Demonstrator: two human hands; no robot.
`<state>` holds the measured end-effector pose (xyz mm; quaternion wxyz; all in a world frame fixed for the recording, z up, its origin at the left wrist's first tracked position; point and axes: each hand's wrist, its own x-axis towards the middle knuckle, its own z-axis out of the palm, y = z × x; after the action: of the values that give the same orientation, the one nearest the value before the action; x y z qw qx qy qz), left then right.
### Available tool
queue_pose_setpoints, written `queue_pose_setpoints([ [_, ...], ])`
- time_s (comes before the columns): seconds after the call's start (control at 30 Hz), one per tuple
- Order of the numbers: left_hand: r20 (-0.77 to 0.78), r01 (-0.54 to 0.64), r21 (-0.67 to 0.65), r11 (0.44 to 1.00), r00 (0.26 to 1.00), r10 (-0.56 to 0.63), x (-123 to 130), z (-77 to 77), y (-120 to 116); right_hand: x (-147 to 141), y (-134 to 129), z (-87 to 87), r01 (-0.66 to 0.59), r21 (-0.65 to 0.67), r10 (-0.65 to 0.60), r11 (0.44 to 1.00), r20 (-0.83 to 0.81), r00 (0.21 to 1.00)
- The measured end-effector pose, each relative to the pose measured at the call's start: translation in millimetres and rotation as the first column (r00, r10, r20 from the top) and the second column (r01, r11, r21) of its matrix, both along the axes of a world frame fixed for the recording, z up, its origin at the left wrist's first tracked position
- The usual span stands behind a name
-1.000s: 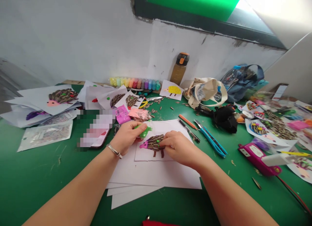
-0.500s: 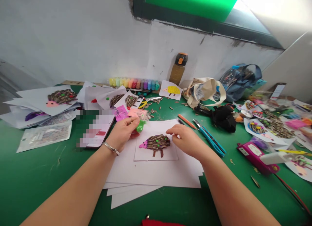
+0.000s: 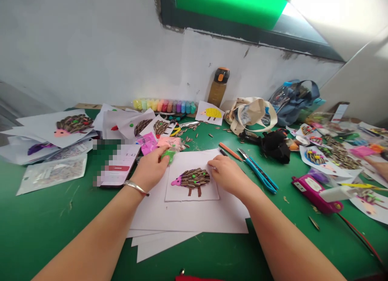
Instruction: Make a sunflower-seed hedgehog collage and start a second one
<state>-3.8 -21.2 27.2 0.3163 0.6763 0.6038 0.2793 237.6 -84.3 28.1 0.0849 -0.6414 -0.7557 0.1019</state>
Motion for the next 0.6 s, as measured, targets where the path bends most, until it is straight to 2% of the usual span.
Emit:
queue_pose_setpoints([
  [0.07,-0.214,0.036,0.053,0.998,0.977,-0.024,0.8,4.2,-1.8,-1.5,1.4,-1.4,0.017,-0.006,-0.017,1.000,0.000,1.000],
  [0.1,-0.269,0.048,0.072,0.996,0.963,-0.027,1.4,5.6,-2.6,-2.3,2.3,-2.2,0.032,-0.010,-0.032,0.999,-0.005,0.999],
  [0.23,-0.384,0.098,0.134,0.986,0.922,-0.040,2.0,6.5,-4.9,-3.6,4.3,-3.5,0.082,-0.023,-0.084,0.996,-0.067,0.994],
  [0.33,-0.415,0.119,0.183,0.976,0.909,-0.032,-0.2,6.2,-5.9,-0.9,2.8,-0.8,0.122,-0.038,-0.127,0.992,-0.194,0.973],
  [0.47,-0.419,0.131,0.248,0.960,0.908,-0.016,-3.1,9.1,-7.7,6.2,1.8,3.9,0.163,-0.082,-0.182,0.983,-0.460,0.869],
  [0.6,-0.366,0.114,0.296,0.948,0.931,0.002,-1.2,18.9,-13.1,10.5,4.7,5.6,0.132,-0.107,-0.170,0.985,-0.696,0.697],
])
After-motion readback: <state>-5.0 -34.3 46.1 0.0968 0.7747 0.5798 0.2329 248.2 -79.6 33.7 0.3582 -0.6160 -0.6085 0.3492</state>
